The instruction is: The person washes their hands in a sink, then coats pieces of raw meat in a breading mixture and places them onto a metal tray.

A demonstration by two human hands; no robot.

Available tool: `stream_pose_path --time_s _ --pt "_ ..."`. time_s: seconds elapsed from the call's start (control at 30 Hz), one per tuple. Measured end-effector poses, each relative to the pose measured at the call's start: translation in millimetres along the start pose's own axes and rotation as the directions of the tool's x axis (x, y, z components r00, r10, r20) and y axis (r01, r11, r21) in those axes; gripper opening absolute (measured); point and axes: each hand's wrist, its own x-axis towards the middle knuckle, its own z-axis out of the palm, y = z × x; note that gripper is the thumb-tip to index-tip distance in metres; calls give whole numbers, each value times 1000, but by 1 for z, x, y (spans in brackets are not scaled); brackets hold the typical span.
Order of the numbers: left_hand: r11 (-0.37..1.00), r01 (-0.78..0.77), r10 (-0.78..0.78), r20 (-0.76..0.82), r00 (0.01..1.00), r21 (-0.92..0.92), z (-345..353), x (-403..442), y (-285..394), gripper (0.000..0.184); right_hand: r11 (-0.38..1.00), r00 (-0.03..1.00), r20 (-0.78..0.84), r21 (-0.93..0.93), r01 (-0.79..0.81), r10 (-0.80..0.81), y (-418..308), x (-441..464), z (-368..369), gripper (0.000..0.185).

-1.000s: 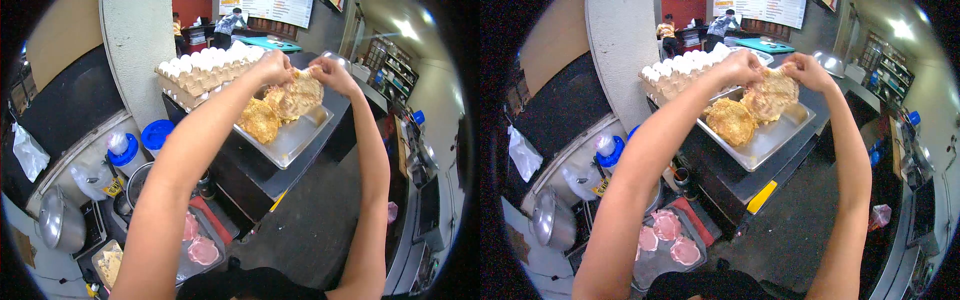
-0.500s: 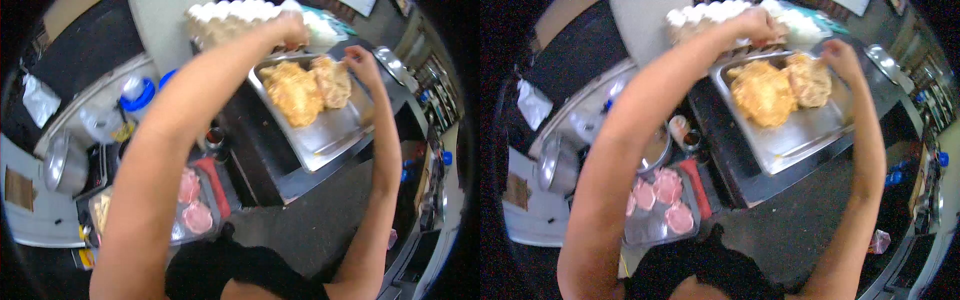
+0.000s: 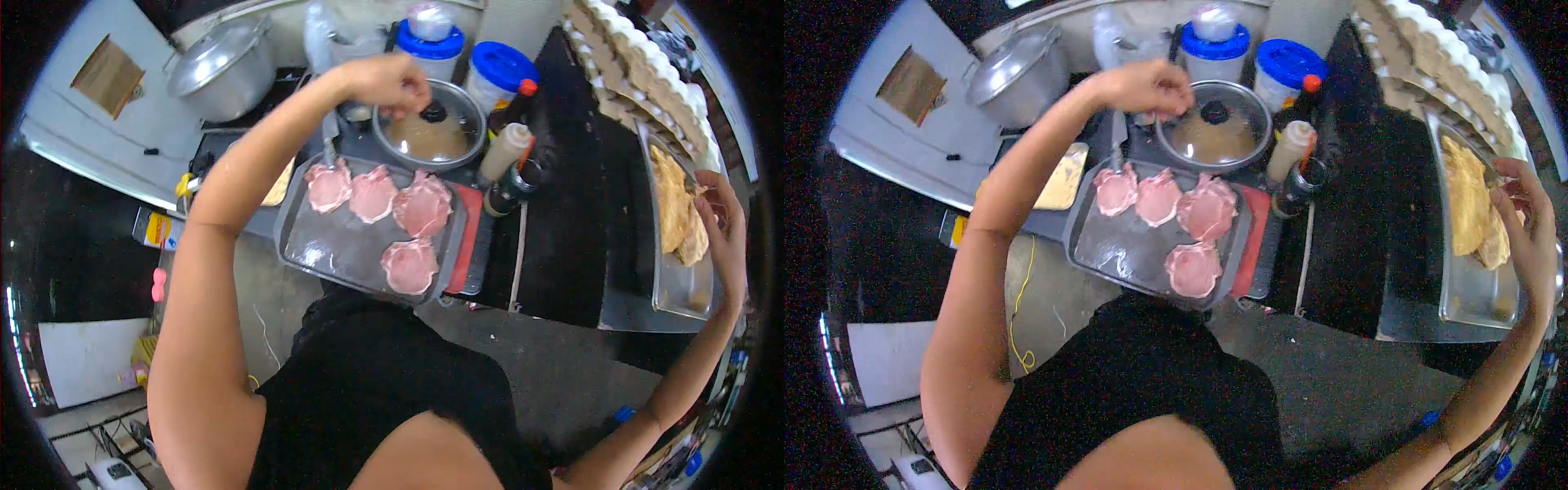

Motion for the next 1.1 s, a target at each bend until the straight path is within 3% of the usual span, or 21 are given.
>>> stream_pose_path --time_s 0.07,0.13,0.17,0.2,0.27,0.37,0.47,0.5,0.53,0.57,0.67,0.73,0.77,0.8,0.87,0.9,0.97,1.07,1.1 --pt "982 115 -116 -7 993 148 27 -27 -56 16 993 995 5 -56 99 -99 -41 -1 8 27" --pt "967 195 -192 -35 981 162 63 -49 -120 19 974 977 -10 -77 212 -213 -84 -3 18 28" --pt "932 193 -200 -8 980 306 88 -54 -156 21 971 972 -2 -43 236 -236 -103 -5 24 30" --pt "878 178 -209 21 978 444 108 -59 -181 23 960 958 62 0 279 -279 -125 -2 30 30" --pt "865 222 -264 33 964 450 133 -73 -184 35 935 917 183 86 343 -353 -164 6 43 31" --pt "640 142 -136 -71 988 755 181 -59 -238 49 883 795 389 263 389 -466 -203 30 93 27" --pt "686 74 -115 7 993 723 180 -53 -249 61 798 645 474 412 440 -600 -219 47 192 25" --pt "628 -10 -189 165 968 778 153 -59 -210 53 858 628 585 365 360 -513 -232 51 225 25" --pt "606 -45 -133 157 979 794 154 -54 -218 53 838 647 536 396 375 -543 -232 54 278 25" --pt "584 -78 -77 151 986 808 157 -51 -232 53 840 715 474 449 306 -514 -237 56 334 28" --pt "578 -163 32 177 984 799 147 -56 -235 52 966 925 315 212 150 -213 -275 65 437 30" --pt "611 -95 85 54 995 786 164 -61 -248 52 986 988 105 134 100 -114 -296 69 495 33" --pt "653 -78 184 -58 981 753 173 -69 -251 50 1000 999 31 -20 10 -10 -300 68 521 51" --pt "691 -69 272 -171 947 719 180 -83 -257 49 994 995 17 25 -102 102 -308 76 528 53" --pt "793 -139 349 -255 902 593 174 -129 -259 46 933 939 15 106 -343 343 -319 79 534 56" --pt "831 -184 386 -305 871 525 172 -148 -256 45 929 931 -12 82 -362 364 -322 76 533 56" --pt "918 -149 275 -320 906 366 159 -188 -264 44 920 915 -95 41 -390 392 -322 82 529 56" --pt "971 25 68 -375 925 239 136 -245 -290 38 964 963 50 29 -265 264 -282 89 561 57" --pt "972 101 -12 -387 922 211 132 -258 -305 36 950 934 212 56 -307 289 -283 93 554 54"
